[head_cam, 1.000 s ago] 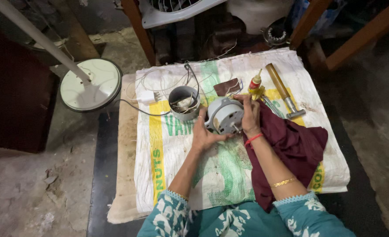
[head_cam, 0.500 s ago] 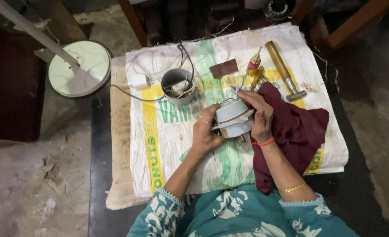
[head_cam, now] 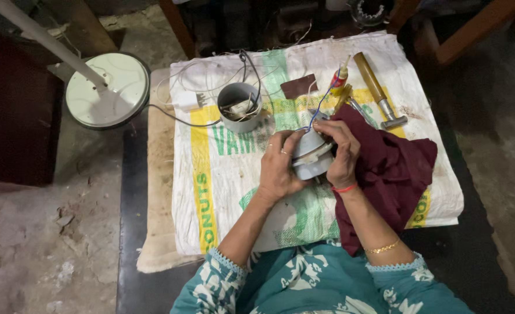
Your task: The person disassembles a small electric motor, removes the rotor, and uses a hammer to tap the stator. They then reassemble the motor by inserting the rotor back into the stator and securing the housing.
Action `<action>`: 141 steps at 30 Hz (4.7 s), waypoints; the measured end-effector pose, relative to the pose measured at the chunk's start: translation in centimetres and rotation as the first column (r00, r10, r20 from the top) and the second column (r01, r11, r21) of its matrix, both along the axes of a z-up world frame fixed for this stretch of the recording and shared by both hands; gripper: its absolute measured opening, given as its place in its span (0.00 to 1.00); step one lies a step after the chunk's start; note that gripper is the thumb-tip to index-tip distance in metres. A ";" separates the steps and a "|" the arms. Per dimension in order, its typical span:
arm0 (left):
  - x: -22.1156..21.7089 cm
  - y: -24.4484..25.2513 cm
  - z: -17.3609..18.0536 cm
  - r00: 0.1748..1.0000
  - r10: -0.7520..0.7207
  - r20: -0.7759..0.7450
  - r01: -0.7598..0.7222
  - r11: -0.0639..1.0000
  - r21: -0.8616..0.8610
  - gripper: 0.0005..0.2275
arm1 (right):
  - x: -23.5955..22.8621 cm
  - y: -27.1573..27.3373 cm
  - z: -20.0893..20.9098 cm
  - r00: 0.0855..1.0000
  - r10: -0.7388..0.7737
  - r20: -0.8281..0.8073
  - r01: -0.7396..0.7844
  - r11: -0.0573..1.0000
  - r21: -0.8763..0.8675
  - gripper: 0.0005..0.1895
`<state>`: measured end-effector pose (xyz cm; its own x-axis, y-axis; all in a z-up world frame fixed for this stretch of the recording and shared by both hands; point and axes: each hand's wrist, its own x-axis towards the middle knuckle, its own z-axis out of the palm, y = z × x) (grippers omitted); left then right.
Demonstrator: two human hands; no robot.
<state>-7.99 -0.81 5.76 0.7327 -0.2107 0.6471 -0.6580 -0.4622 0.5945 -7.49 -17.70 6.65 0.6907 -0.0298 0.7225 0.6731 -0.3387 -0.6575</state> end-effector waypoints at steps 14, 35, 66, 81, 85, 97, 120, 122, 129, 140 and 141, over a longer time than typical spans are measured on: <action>1.1 -0.2 0.1 1.000 -0.026 -0.019 0.025 0.999 -0.029 0.43 | 0.8 0.0 -0.7 0.997 -0.060 -0.049 0.062 0.997 0.035 0.40; 3.4 2.2 -1.4 0.947 -0.212 -0.243 0.136 0.945 -0.296 0.42 | 3.2 -0.4 -6.3 0.959 0.114 -0.259 -0.033 0.954 0.299 0.44; 6.2 1.2 -6.8 0.688 -0.591 -0.421 0.045 0.614 -0.788 0.36 | 18.7 9.3 6.4 0.975 0.152 -0.165 -0.210 0.363 -0.908 0.12; 6.3 1.0 -7.9 0.744 -0.497 -0.447 0.016 0.682 -0.731 0.38 | 21.8 13.0 0.4 0.959 0.225 0.174 0.128 0.202 -0.971 0.08; 6.2 0.7 -7.7 0.733 -0.517 -0.442 -0.014 0.638 -0.770 0.36 | 19.6 10.7 6.1 0.981 0.190 -0.025 -0.073 0.249 -0.966 0.06; 5.9 0.3 -6.5 0.754 -0.492 -0.435 -0.033 0.633 -0.774 0.33 | -5.1 -2.8 12.3 0.970 -0.242 -0.005 0.220 0.890 -0.399 0.03; 5.3 0.5 -6.1 0.789 -0.429 -0.441 -0.019 0.699 -0.715 0.33 | -4.8 0.9 9.9 0.973 -0.225 -0.052 0.167 0.843 -0.511 0.03; 5.4 0.5 -6.3 0.786 -0.437 -0.437 -0.017 0.691 -0.723 0.33 | -5.0 0.9 10.1 0.977 -0.210 -0.030 0.162 0.831 -0.532 0.03; 5.4 0.5 -6.7 0.783 -0.465 -0.414 -0.010 0.656 -0.755 0.34 | -4.9 0.8 10.2 0.981 -0.164 0.099 0.191 0.781 -0.594 0.04; 5.5 0.3 -7.0 0.777 -0.471 -0.417 -0.013 0.651 -0.759 0.35 | -3.9 0.7 10.5 0.978 -0.074 0.197 0.194 0.686 -0.702 0.06; 5.5 0.4 -7.0 0.784 -0.460 -0.418 -0.009 0.665 -0.747 0.35 | -3.8 0.8 10.5 0.976 -0.070 0.205 0.198 0.675 -0.711 0.06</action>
